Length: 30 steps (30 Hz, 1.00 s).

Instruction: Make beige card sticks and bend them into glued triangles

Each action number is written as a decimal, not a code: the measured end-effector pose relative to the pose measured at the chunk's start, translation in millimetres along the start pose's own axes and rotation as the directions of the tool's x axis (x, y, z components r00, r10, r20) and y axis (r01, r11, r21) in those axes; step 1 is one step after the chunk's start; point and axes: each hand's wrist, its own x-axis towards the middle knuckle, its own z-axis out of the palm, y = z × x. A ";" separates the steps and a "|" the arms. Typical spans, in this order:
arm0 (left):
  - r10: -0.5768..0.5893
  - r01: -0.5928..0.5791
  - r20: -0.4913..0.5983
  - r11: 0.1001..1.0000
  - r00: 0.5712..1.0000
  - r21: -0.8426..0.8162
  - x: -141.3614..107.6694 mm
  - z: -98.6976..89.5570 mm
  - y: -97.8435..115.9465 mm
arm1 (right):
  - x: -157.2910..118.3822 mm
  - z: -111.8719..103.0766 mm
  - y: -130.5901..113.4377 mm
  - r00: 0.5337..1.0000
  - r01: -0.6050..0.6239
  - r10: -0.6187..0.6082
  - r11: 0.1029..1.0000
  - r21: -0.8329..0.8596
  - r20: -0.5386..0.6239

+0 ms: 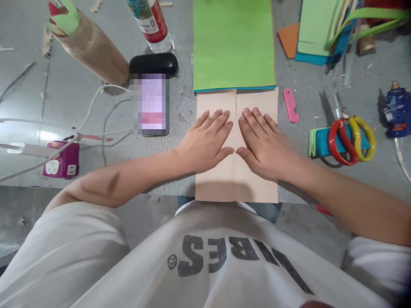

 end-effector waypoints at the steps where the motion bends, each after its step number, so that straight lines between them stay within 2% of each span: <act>1: 0.014 -0.014 0.013 1.000 1.000 -0.002 -3.0 2.4 2.0 | 0.0 1.0 0.4 1.000 -0.002 0.002 1.000 0.003 -0.001; 8: 0.038 -0.041 0.054 0.998 0.998 0.052 -15.8 18.8 8.1 | -4.5 2.7 -5.8 1.000 -0.004 0.004 1.000 0.003 -0.012; 24: -0.015 0.008 0.062 0.994 0.998 0.110 -17.8 19.6 12.6 | -9.2 10.8 -3.7 0.999 -0.030 0.028 0.997 -0.066 -0.018; 30: 0.021 -0.022 0.015 0.998 1.000 0.066 -15.3 18.3 7.1 | -12.8 -1.7 -8.3 0.999 -0.009 0.007 0.999 -0.050 -0.045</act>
